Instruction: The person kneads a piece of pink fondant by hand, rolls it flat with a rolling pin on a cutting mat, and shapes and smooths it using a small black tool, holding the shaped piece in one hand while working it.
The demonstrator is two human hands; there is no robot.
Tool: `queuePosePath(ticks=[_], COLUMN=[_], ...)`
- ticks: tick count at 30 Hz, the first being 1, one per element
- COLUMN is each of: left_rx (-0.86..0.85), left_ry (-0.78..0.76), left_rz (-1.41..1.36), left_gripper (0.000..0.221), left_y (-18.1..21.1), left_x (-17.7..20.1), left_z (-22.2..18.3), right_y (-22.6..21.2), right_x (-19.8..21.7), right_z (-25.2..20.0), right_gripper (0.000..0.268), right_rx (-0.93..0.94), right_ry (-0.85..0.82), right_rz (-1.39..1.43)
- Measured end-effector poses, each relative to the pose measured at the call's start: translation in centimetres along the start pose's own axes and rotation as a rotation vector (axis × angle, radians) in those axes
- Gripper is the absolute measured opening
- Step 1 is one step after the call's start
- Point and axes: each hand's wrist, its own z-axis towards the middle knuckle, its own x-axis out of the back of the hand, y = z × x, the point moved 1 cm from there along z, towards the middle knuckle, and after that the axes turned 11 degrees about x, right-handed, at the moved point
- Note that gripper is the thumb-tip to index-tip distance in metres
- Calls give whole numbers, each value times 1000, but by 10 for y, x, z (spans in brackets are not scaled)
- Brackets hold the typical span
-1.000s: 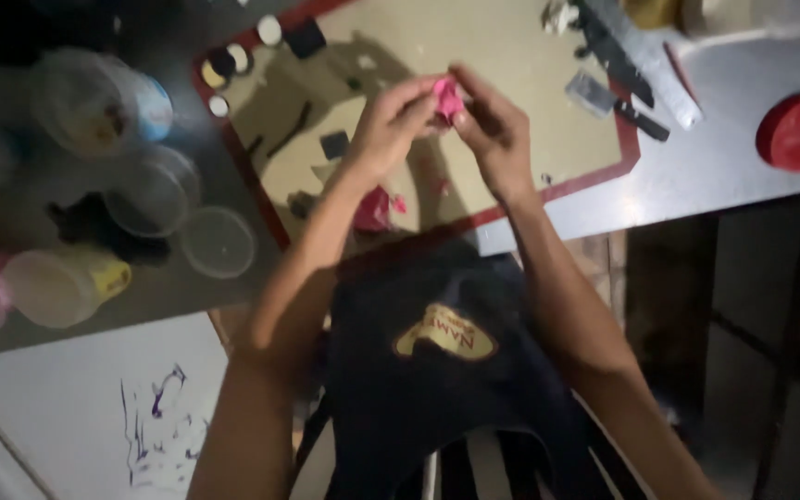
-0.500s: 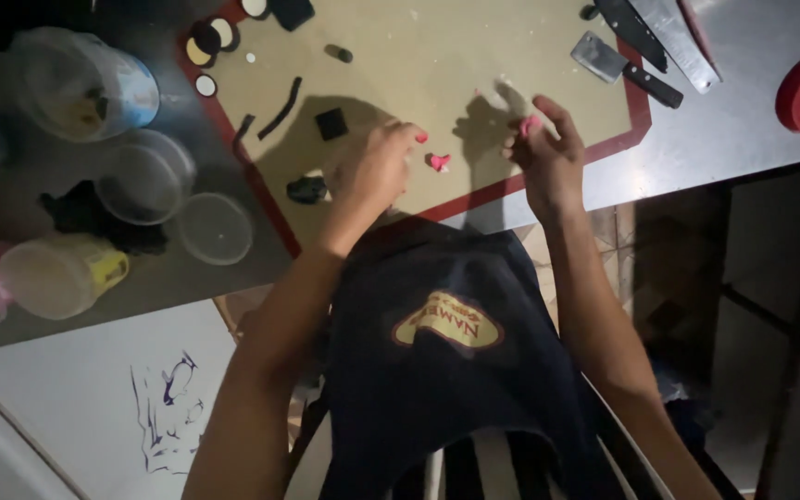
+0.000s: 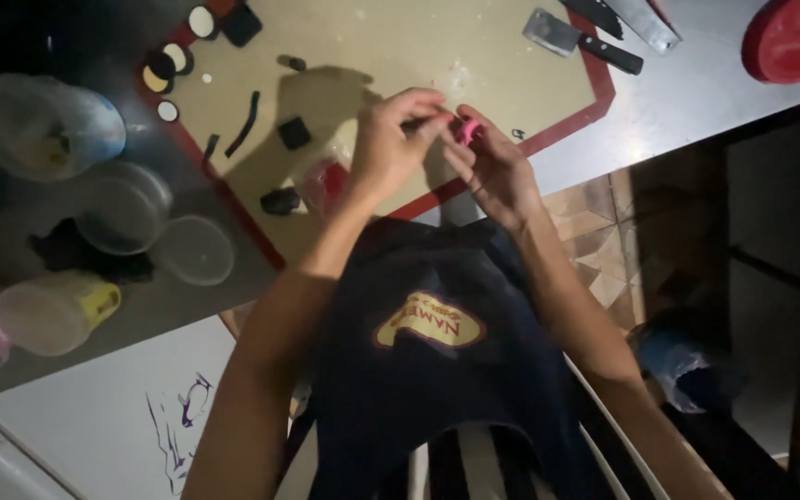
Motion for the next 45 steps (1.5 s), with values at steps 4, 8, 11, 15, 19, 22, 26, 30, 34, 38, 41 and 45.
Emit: queuePosePath(ticks=[4,8,11,15,19,22,26,30,34,38,41,45], left_rx=[-417,-554,-369,-558,-352,-488,-506,-494,-424,-156,-81,-505], left_ry=[-4,32,145,434,-15,107,68,107,145,111,74,-24], left_rz=[139,410,384,1067,1285,1182,990,819,723,159,-351,-393], left_gripper=[16,22,29,79,69,75,67,52,41,39,57,78], left_y=[-29,-56,-53,-45,-74,-100,-78,-55,-48,-61,-36,17], left_x=[-18,-20,-16,-38,-37,-21,2,13,23,13,-4,-18], left_z=[6,26,44,55,6,-11,-25,-29,-20,15,52,44], right_y=[14,-1,-24,-31,-8,-2,-27,-27,-18,-23,-10,23], right_x=[19,32,2,-14,-6,6,-2,-35,-21,-28,-46,-67], right_z=[10,31,54,92,74,59,79,73,54,57,34,3], right_gripper=[47,26,23,40,53,51,54,50,61,51,50,71], right_rx=[72,435,667,1062,928,927,925,843,1021,627,283,356], right_ry=[-26,85,92,-266,-528,-709,-668,-574,-736,-469,-192,-400], right_rz=[-154,-867,-1349,-1881,-2225,-2156,-2295,-2222,-2270,-1844,-1521,-420])
